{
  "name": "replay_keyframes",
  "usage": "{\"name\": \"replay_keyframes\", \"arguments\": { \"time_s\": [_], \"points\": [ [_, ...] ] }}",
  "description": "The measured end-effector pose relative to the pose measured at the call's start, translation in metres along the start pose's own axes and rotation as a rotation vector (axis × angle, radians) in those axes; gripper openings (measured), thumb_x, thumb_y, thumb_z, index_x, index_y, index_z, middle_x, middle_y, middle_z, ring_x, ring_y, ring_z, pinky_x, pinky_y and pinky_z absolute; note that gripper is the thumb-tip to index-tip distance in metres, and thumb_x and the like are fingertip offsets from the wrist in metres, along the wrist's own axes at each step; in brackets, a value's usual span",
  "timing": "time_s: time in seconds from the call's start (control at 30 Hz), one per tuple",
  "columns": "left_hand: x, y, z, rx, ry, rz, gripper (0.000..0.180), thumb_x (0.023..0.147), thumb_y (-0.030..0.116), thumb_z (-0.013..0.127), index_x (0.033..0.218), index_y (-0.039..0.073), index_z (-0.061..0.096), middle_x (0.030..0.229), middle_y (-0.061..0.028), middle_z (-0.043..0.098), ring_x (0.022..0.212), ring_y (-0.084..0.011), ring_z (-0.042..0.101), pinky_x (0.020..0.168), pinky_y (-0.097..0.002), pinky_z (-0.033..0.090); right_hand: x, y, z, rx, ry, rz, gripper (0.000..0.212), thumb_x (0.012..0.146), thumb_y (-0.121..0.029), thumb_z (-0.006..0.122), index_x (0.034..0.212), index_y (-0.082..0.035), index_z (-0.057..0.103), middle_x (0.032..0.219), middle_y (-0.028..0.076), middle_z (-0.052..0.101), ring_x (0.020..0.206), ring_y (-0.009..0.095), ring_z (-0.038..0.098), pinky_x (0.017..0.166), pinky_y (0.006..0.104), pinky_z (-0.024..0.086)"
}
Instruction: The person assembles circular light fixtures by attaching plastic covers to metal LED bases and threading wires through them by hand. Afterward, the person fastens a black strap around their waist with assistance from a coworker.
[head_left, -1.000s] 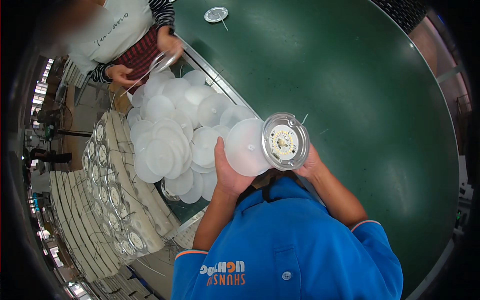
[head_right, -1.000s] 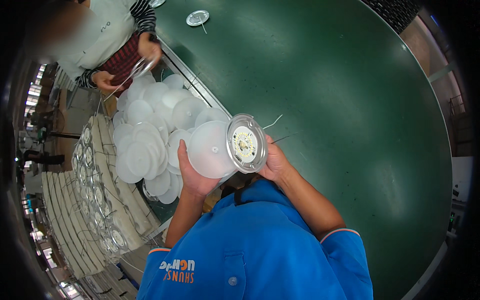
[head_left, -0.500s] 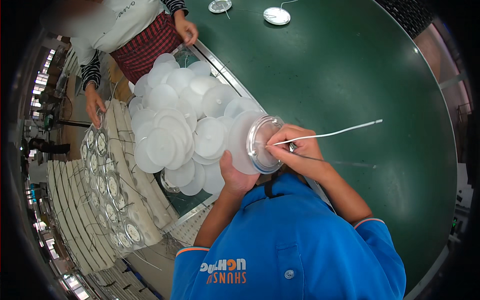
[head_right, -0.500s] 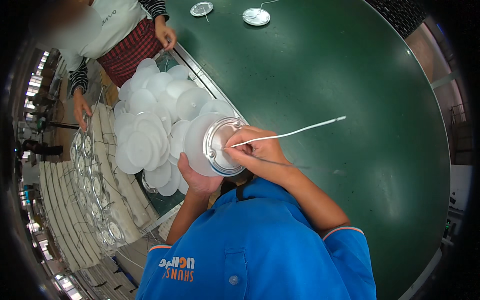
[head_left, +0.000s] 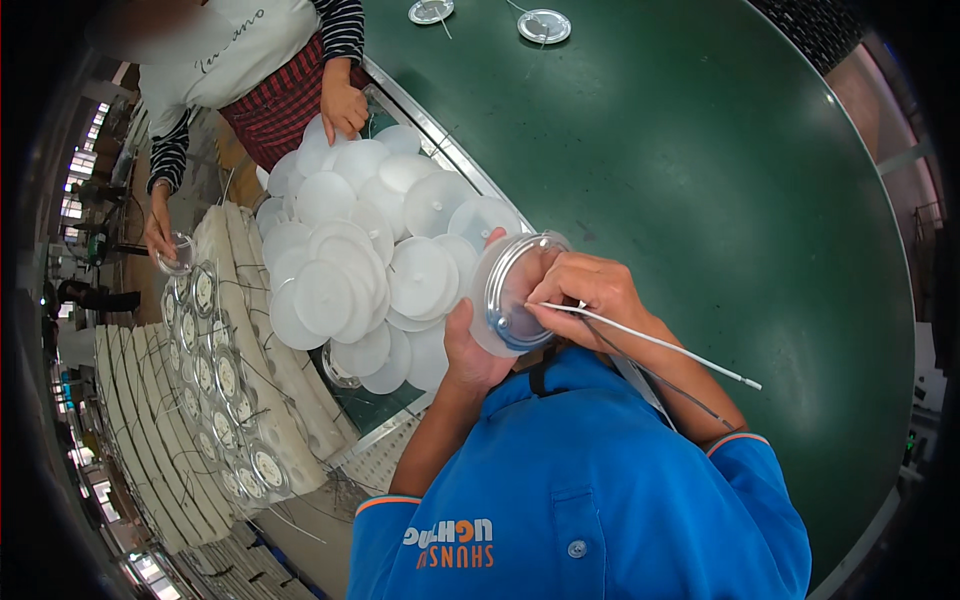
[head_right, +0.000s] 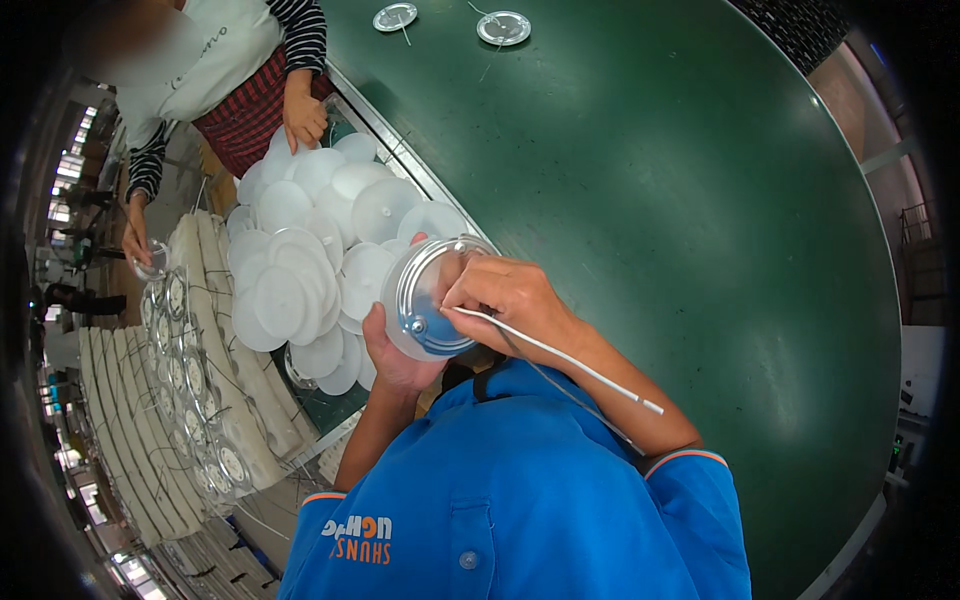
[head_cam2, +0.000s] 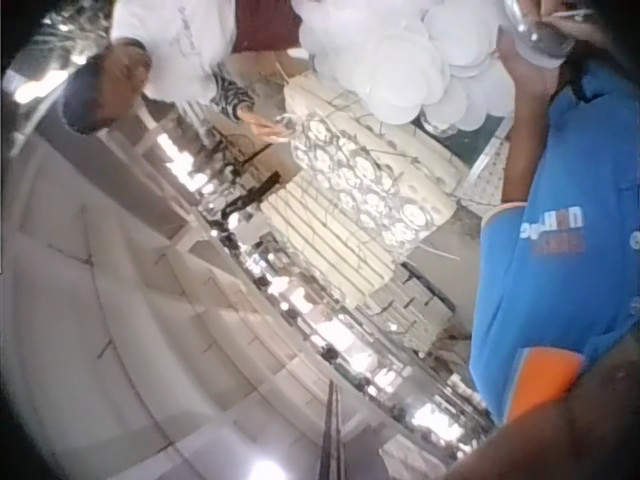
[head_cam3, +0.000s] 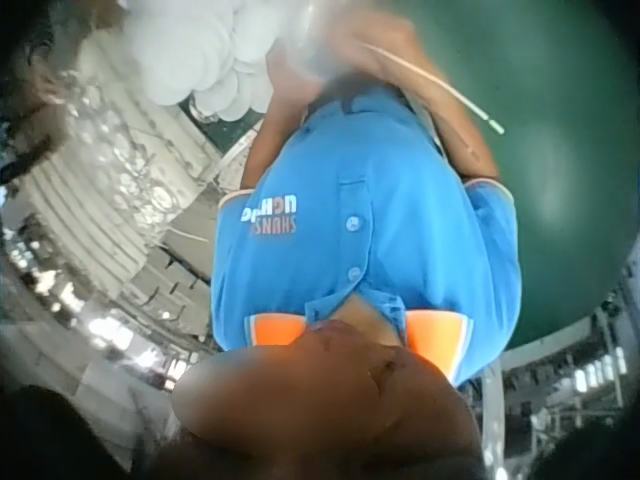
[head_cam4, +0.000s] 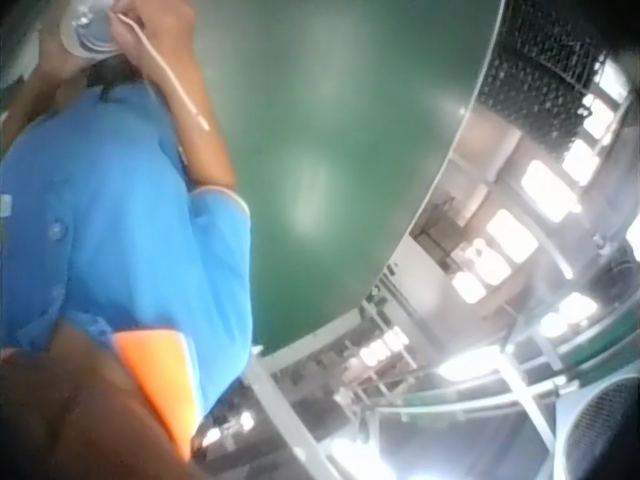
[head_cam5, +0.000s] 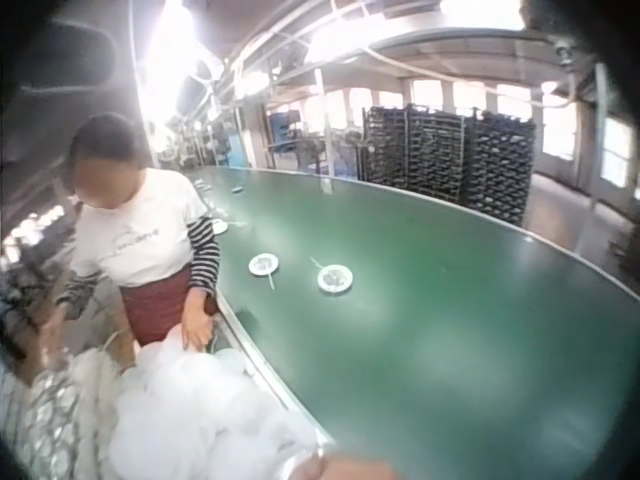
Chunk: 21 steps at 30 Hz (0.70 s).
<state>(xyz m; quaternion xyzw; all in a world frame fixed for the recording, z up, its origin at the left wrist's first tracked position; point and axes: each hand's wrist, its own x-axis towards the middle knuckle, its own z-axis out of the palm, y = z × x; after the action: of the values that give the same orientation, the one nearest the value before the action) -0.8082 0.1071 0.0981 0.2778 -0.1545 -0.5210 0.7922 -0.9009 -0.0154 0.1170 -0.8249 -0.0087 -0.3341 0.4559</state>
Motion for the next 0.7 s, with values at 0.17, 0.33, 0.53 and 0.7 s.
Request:
{"name": "replay_keyframes", "arguments": {
  "time_s": [0.17, 0.33, 0.53, 0.7],
  "points": [
    [0.0, -0.002, -0.002, 0.09, -0.067, -0.02, 0.091, 0.075, 0.062, 0.045, 0.141, 0.008, 0.012, 0.136, -0.016, 0.03, 0.127, -0.0279, 0.032, 0.103, -0.0404, 0.029, 0.0, 0.003, 0.002, 0.054, -0.065, 0.023, 0.013, 0.066, -0.002, 0.069, 0.071, -0.004, 0.056, 0.067, 0.007, 0.055, 0.059, 0.022, 0.053, 0.052, 0.0315, 0.043],
    [0.003, -0.008, -0.007, -0.067, -0.097, -0.021, 0.09, 0.078, 0.059, 0.044, 0.141, 0.007, 0.007, 0.143, -0.0191, 0.017, 0.131, -0.029, 0.023, 0.108, -0.0406, 0.019, 0.004, 0.001, -0.002, 0.074, -0.095, -0.009, 0.013, 0.066, -0.003, 0.068, 0.073, -0.004, 0.057, 0.068, 0.008, 0.055, 0.062, 0.023, 0.055, 0.056, 0.0309, 0.044],
    [0.007, -0.008, 0.0, 0.011, -0.165, 0.025, 0.088, 0.079, 0.06, 0.042, 0.141, 0.007, 0.007, 0.143, -0.0192, 0.017, 0.132, -0.0287, 0.021, 0.108, -0.0397, 0.017, 0.01, -0.001, -0.006, 0.067, -0.125, -0.046, 0.013, 0.066, -0.003, 0.068, 0.074, -0.004, 0.057, 0.068, 0.008, 0.055, 0.061, 0.023, 0.053, 0.056, 0.0313, 0.043],
    [0.001, -0.006, 0.002, -0.033, -0.098, 0.014, 0.087, 0.079, 0.059, 0.042, 0.141, 0.007, 0.01, 0.14, -0.0179, 0.023, 0.128, -0.0285, 0.028, 0.105, -0.0399, 0.023, 0.016, -0.007, -0.006, 0.044, -0.117, -0.071, 0.012, 0.068, -0.006, 0.069, 0.074, -0.005, 0.058, 0.068, 0.008, 0.055, 0.06, 0.023, 0.054, 0.055, 0.0313, 0.043]
  ]
}}
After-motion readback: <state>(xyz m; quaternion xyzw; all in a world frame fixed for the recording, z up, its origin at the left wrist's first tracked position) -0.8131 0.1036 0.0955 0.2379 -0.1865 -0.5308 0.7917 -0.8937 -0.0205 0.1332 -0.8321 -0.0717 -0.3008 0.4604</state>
